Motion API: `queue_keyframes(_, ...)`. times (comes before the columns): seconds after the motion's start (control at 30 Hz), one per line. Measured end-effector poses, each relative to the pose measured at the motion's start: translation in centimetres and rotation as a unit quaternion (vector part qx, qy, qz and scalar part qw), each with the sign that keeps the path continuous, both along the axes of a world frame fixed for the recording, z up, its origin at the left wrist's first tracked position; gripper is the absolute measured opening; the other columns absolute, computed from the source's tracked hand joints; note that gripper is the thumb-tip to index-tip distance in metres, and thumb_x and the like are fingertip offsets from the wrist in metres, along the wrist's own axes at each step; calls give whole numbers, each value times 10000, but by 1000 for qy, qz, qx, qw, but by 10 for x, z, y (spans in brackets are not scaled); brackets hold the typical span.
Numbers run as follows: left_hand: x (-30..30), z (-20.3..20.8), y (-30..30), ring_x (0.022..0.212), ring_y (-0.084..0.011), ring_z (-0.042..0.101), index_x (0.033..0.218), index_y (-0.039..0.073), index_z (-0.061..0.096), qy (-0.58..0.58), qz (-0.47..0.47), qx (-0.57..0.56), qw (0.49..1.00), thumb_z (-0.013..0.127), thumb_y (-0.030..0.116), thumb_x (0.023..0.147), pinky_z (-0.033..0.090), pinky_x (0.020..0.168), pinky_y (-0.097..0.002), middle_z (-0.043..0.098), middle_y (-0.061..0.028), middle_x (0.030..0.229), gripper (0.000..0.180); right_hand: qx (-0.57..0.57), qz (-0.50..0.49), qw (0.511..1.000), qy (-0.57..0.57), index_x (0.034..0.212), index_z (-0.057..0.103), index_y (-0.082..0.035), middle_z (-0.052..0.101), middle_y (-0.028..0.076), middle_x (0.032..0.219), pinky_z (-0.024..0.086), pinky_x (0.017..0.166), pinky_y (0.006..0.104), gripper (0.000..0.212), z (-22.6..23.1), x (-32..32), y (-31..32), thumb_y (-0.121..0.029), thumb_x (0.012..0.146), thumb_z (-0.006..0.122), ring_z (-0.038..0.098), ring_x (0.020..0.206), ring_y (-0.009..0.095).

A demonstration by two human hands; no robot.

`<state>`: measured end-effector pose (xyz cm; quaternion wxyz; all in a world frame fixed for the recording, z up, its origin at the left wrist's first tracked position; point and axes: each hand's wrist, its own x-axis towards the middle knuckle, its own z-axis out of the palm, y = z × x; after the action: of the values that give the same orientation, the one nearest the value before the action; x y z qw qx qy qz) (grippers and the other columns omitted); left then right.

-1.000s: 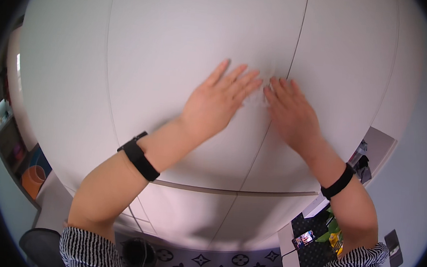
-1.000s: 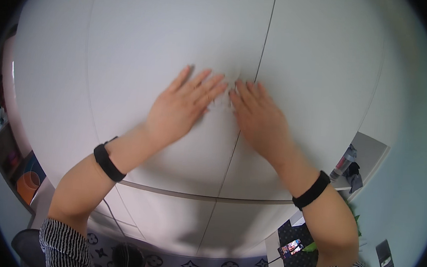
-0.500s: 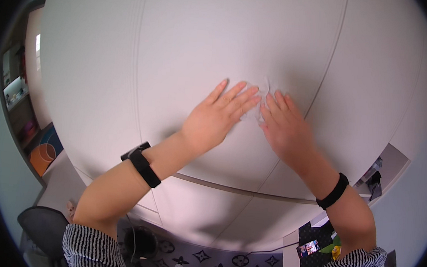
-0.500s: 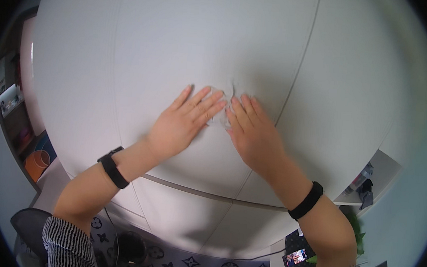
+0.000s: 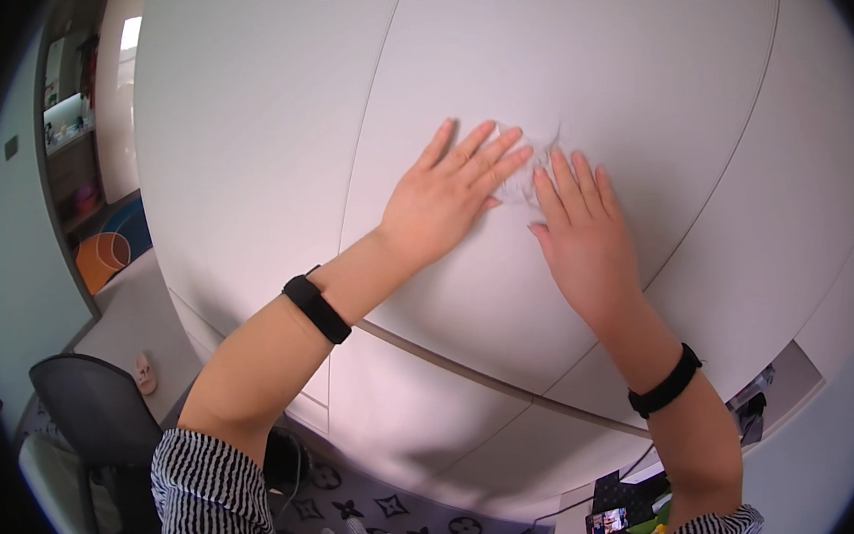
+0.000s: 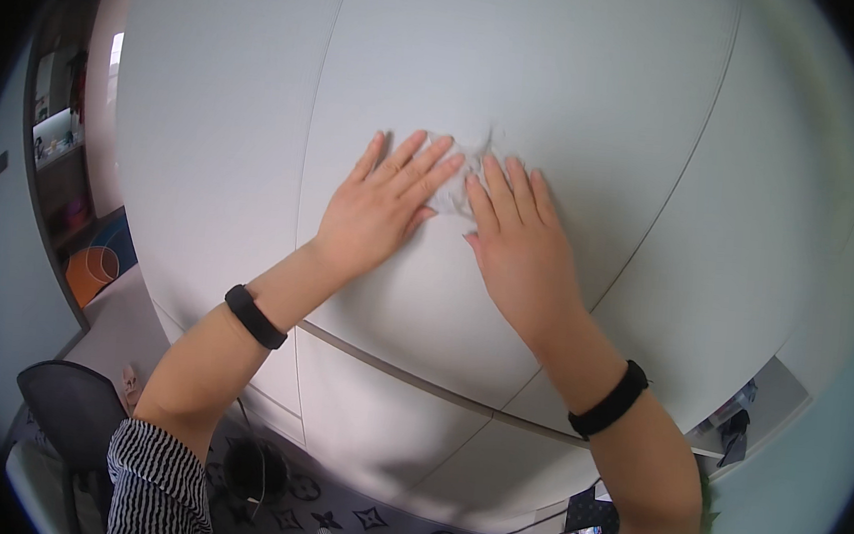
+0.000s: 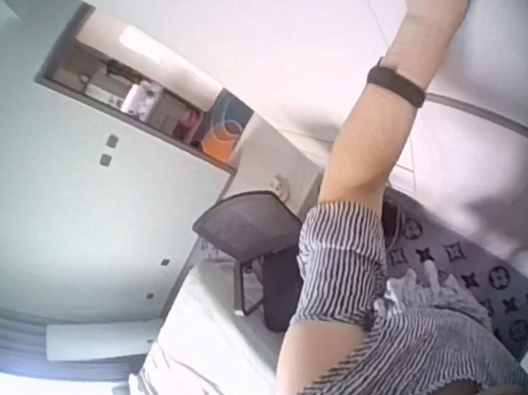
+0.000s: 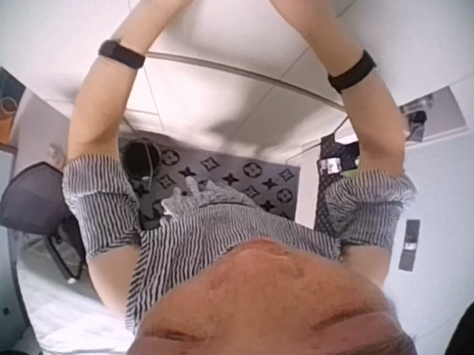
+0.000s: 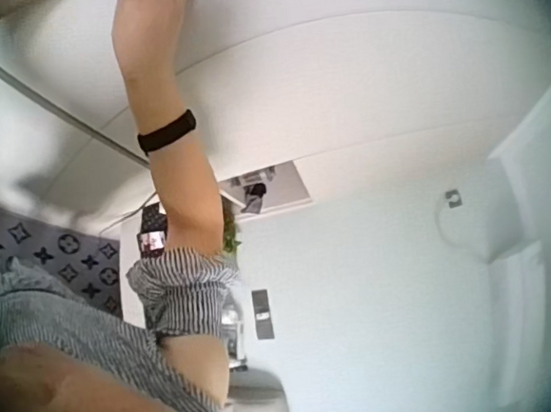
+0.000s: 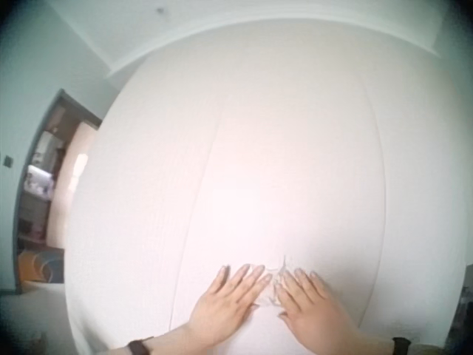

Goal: Cleaning the surface of a wardrobe with a wet wipe.

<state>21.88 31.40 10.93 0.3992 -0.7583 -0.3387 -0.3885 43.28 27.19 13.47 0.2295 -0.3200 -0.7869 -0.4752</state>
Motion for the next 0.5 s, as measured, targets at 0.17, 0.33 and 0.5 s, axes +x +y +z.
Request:
queue_keyframes(0.17, -15, -28, 3, 1468, -277, 338, 1551, 162, 353, -61, 6, -22, 998, 638, 250, 937, 261, 1205, -512, 353, -52, 1605, 682, -18, 1, 1000, 7, 1437, 485, -9, 440, 178, 1519, 286, 1199, 466, 656, -18, -30, 9, -276, 881, 710, 375, 1434, 343)
queue_keyframes(0.33, -30, -74, 1, 1471, -284, 334, 1549, 150, 354, -56, 19, -77, 995, 642, 243, 932, 260, 1207, -510, 352, -64, 1604, 687, -57, 1, 998, -33, 1456, 461, -9, 422, 173, 1535, 267, 1213, 461, 701, -57, -38, 18, -294, 867, 714, 356, 1449, 333)
queue_keyframes(0.5, -37, -126, -1, 1475, -293, 325, 1541, 132, 365, -73, 41, -99, 992, 659, 243, 917, 258, 1210, -510, 351, -74, 1603, 699, -65, 1, 995, -73, 1434, 492, -4, 431, 163, 1533, 267, 1217, 456, 678, -94, -50, 22, -292, 856, 701, 371, 1444, 318)
